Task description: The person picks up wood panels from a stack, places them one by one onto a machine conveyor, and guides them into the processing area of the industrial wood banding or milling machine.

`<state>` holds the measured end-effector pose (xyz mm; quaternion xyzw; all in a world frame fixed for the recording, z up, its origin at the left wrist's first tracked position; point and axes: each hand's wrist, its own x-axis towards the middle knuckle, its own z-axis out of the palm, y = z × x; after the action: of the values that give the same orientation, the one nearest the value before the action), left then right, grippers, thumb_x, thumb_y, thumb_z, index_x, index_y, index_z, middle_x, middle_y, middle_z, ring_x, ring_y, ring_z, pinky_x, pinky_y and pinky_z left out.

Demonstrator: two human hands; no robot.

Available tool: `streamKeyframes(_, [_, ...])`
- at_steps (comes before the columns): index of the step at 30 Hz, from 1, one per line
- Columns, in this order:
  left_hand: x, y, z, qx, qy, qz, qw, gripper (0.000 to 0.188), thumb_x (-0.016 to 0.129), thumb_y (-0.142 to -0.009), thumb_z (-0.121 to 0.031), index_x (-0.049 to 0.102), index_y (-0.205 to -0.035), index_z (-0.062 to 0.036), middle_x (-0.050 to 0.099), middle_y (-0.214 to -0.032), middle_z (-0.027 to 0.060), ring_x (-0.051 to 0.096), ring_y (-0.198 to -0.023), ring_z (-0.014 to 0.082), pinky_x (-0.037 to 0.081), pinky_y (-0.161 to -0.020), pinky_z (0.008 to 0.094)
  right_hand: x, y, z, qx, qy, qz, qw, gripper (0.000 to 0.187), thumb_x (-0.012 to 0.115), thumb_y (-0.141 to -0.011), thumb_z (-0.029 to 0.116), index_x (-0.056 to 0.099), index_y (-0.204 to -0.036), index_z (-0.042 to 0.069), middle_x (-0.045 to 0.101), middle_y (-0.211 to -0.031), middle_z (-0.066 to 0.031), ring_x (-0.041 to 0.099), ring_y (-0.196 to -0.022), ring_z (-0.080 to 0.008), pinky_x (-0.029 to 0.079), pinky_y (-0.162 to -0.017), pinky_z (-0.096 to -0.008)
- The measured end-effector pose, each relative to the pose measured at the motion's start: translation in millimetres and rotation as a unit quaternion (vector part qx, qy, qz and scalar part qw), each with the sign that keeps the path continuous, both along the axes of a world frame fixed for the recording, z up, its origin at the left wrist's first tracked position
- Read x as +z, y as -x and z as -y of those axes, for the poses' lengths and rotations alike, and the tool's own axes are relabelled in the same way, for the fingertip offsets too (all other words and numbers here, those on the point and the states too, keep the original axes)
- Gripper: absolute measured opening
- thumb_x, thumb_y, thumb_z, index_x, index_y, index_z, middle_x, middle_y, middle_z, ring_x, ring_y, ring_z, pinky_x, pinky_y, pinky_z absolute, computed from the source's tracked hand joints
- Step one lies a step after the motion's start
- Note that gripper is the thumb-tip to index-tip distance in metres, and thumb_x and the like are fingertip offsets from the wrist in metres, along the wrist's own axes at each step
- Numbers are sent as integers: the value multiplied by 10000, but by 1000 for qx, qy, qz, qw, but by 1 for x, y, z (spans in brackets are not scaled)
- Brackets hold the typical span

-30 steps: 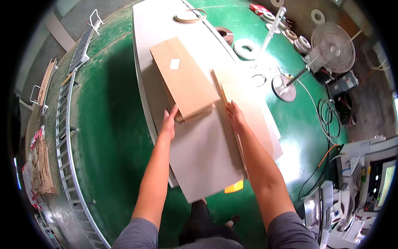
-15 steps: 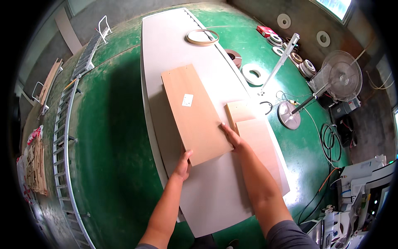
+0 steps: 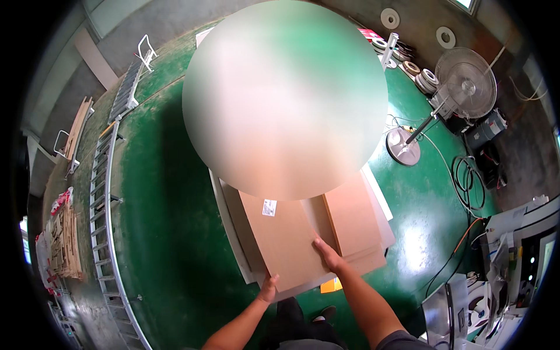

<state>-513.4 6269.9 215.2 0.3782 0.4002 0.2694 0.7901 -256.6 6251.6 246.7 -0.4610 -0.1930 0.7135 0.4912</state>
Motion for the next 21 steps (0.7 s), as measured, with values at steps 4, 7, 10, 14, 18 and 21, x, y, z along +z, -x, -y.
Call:
streamKeyframes(4, [-12,12,65,1,-46,-19,999,595,518,-898,-278,309,-1390,-15,422,-1338,93,397,-1230,208,327,-1035,353,13,3,48,-8,-43,104,994,615,379,-985,362,193,-1475,40,268,-1500,-107,237,-1382,-216,186,-1122,-354])
streamKeyframes(7, [-65,22,79,19,-104,-74,992,468,447,-949,-281,377,-1320,-6,497,-1241,124,468,-1157,234,364,-995,358,-7,8,67,29,-117,377,918,654,444,-969,342,176,-1461,4,237,-1503,-200,192,-1409,-302,169,-1132,-373])
streamKeyframes(10, [-13,19,98,28,-242,-116,963,428,409,-962,-278,420,-1282,6,516,-1211,140,485,-1136,253,367,-990,361,-8,25,104,15,-84,503,860,736,483,-949,367,121,-1462,-16,194,-1501,-246,151,-1414,-349,158,-1137,-370])
streamKeyframes(14, [25,21,157,-5,-291,-219,931,444,388,-982,-338,489,-1218,24,562,-1174,148,524,-1104,290,386,-975,359,15,54,173,-121,176,430,877,848,597,-905,332,68,-1455,-38,212,-1494,-230,262,-1366,-358,239,-1115,-373])
streamKeyframes(18, [20,17,210,-103,152,-85,979,458,463,-961,-433,593,-1135,-30,655,-987,77,628,-917,248,485,-821,348,23,85,257,-334,172,-263,888,698,651,-871,280,292,-1384,-29,399,-1380,-182,444,-1240,-303,398,-1010,-427])
streamKeyframes(21, [24,8,225,-311,164,-73,933,403,509,-949,-397,602,-1116,-42,650,-1038,73,627,-931,210,498,-769,315,18,99,303,-331,113,-134,927,484,648,-864,179,463,-1270,-11,538,-1249,-153,551,-1124,-268,480,-901,-445])
